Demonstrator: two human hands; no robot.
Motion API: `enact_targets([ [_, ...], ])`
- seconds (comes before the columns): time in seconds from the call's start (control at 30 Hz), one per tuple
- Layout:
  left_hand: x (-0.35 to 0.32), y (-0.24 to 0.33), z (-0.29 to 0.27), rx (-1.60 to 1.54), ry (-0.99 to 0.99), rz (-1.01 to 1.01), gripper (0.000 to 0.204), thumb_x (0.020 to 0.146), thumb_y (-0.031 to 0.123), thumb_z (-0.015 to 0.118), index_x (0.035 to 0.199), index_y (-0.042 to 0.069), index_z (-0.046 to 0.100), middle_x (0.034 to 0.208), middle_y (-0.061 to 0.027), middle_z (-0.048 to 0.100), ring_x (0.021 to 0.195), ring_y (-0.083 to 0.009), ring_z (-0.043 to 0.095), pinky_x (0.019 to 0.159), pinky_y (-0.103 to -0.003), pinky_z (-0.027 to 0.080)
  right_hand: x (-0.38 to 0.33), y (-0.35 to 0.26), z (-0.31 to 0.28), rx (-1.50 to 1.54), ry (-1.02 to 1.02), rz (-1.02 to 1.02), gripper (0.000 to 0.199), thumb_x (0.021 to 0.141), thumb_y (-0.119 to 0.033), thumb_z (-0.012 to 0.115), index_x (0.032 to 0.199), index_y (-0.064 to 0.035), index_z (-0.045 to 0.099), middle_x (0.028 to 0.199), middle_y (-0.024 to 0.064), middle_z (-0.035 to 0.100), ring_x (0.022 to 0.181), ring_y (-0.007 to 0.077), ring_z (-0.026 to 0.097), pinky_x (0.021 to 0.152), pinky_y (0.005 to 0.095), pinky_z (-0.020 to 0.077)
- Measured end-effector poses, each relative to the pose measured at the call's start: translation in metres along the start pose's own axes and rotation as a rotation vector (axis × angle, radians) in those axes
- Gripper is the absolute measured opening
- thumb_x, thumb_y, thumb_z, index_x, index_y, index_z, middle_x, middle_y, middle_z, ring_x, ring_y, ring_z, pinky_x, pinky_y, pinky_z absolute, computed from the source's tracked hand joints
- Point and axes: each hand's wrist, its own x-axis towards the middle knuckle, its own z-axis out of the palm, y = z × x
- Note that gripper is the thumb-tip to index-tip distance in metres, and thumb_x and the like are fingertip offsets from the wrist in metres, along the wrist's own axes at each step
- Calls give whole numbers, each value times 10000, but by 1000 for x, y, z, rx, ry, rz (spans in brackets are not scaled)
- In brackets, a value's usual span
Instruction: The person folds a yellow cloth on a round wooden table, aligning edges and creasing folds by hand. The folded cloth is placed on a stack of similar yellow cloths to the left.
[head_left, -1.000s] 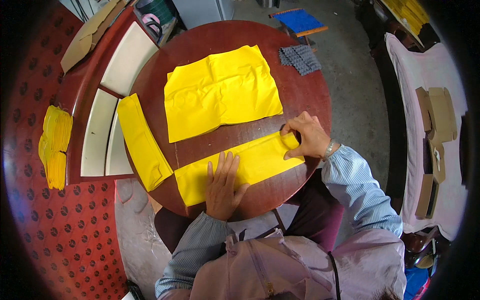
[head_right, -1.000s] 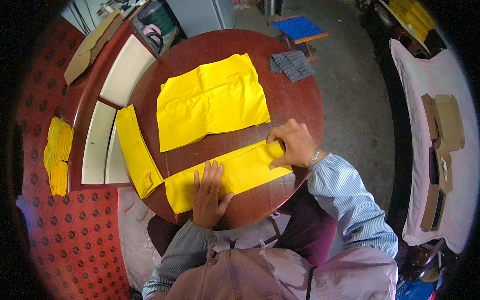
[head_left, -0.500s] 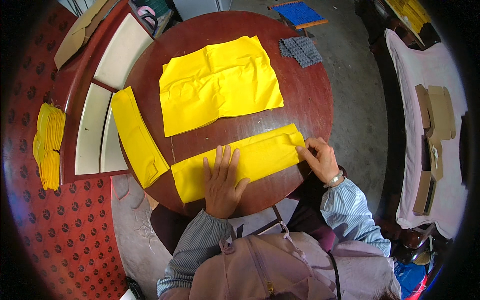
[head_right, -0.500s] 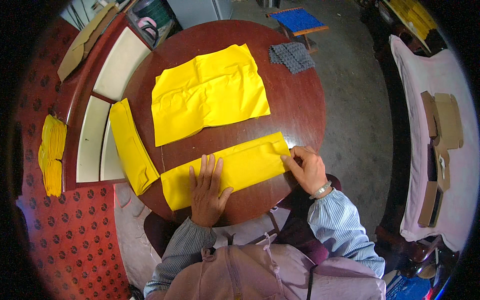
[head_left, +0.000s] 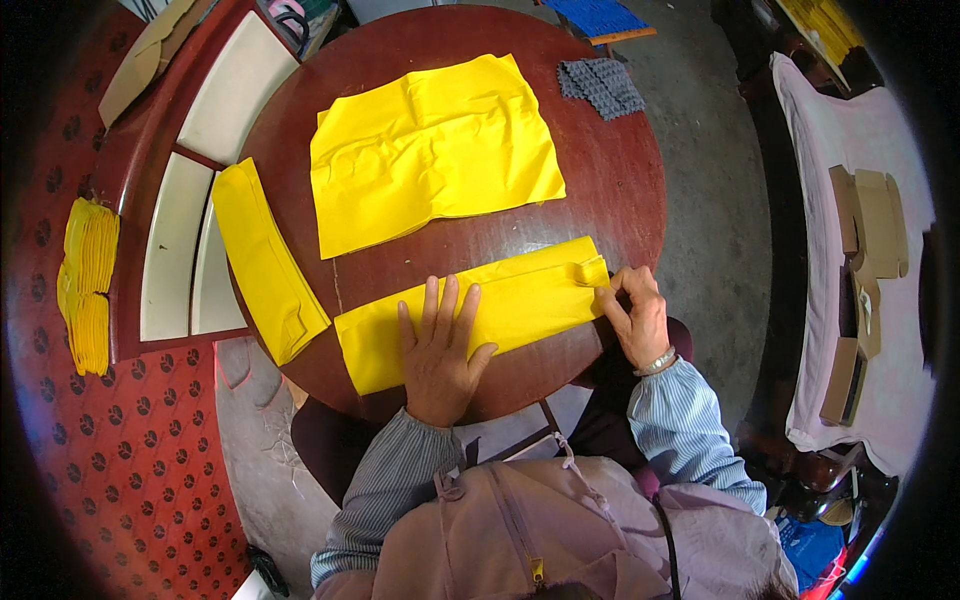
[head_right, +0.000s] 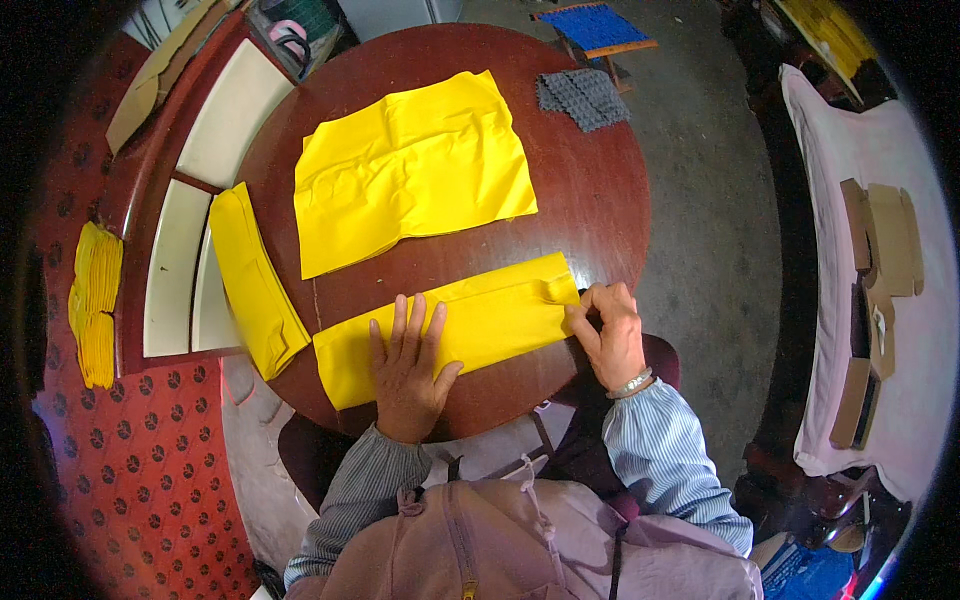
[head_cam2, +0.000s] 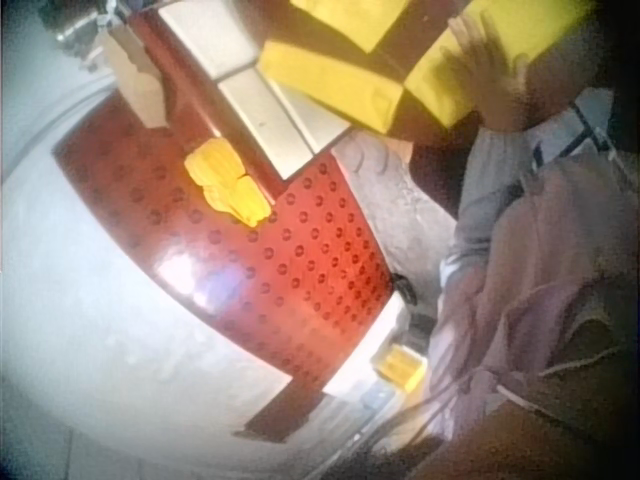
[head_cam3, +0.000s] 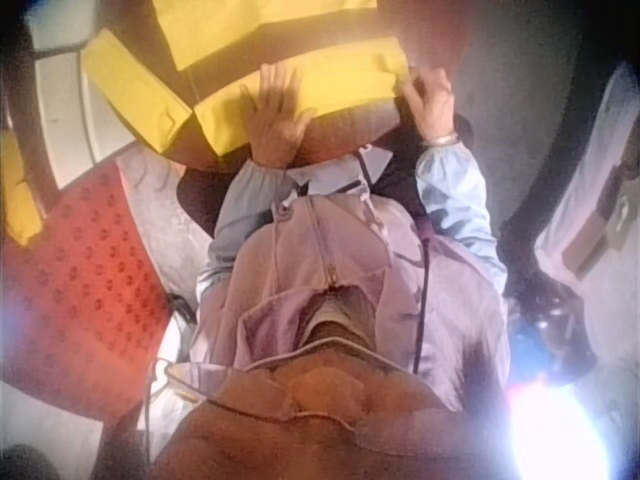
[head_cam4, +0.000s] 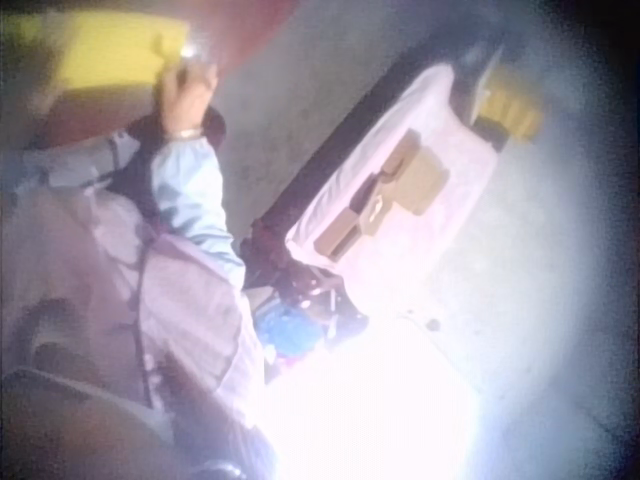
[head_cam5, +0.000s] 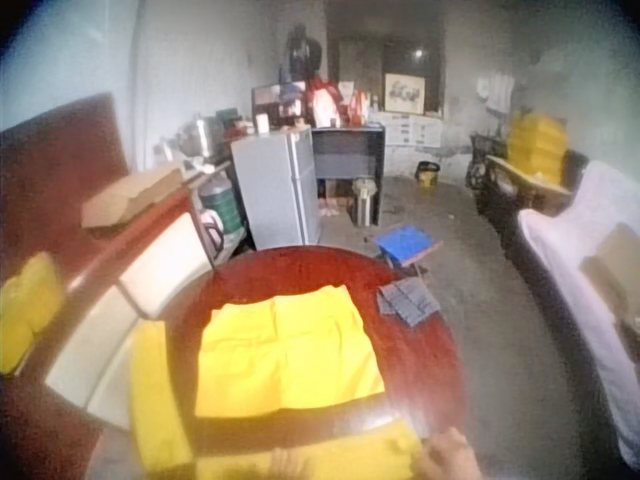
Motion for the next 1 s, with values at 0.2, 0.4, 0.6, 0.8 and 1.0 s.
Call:
enact_targets([
  [0.2, 0, 2, -2, -12, 1, -20, 798, 894, 337, 763, 1592, 129, 436, 1674, -154, 392, 1594, -370, 289, 1269, -636, 146, -5, 8, 5, -15, 47, -10, 179, 868, -121, 782, 946, -48, 638, 826, 80, 617, 852, 263, 577, 830, 383, 455],
  [0.4, 2, 2, 0, -12, 5, -24, 801, 886, 339, 767, 1589, 137, 441, 1674, -157, 386, 1591, -371, 293, 1261, -649, 153, -7, 19, 4, 103, -5, 42, 340, 838, -68, 783, 1136, -62, 619, 849, 32, 664, 909, 239, 604, 903, 381, 454],
  [0.6, 6, 9, -8, -39, 87, 8, 734, 896, 248, 733, 1579, 199, 467, 1669, -150, 393, 1585, -379, 308, 1246, -669, 177, -5, 23, 2, 6, -55, -21, 342, 902, -74, 765, 1198, -72, 595, 887, 30, 657, 903, 188, 605, 938, 350, 473],
  [0.8, 21, 12, -8, -219, -157, 293, 619, 926, 63, 596, 1528, 205, 566, 1626, -126, 481, 1560, -342, 375, 1234, -664, 247, -4, 23, 7, 22, 24, -120, 381, 825, -63, 780, 1166, -74, 609, 837, 30, 650, 875, 252, 601, 865, 390, 442],
  [1.0, 23, 7, 3, -169, -163, 398, 557, 937, 63, 596, 1473, 206, 636, 1595, -114, 530, 1553, -318, 396, 1234, -655, 291, -4, -6, -6, -203, 140, -214, 350, 802, -83, 767, 1124, -78, 631, 914, 45, 643, 916, 274, 589, 874, 430, 409],
])
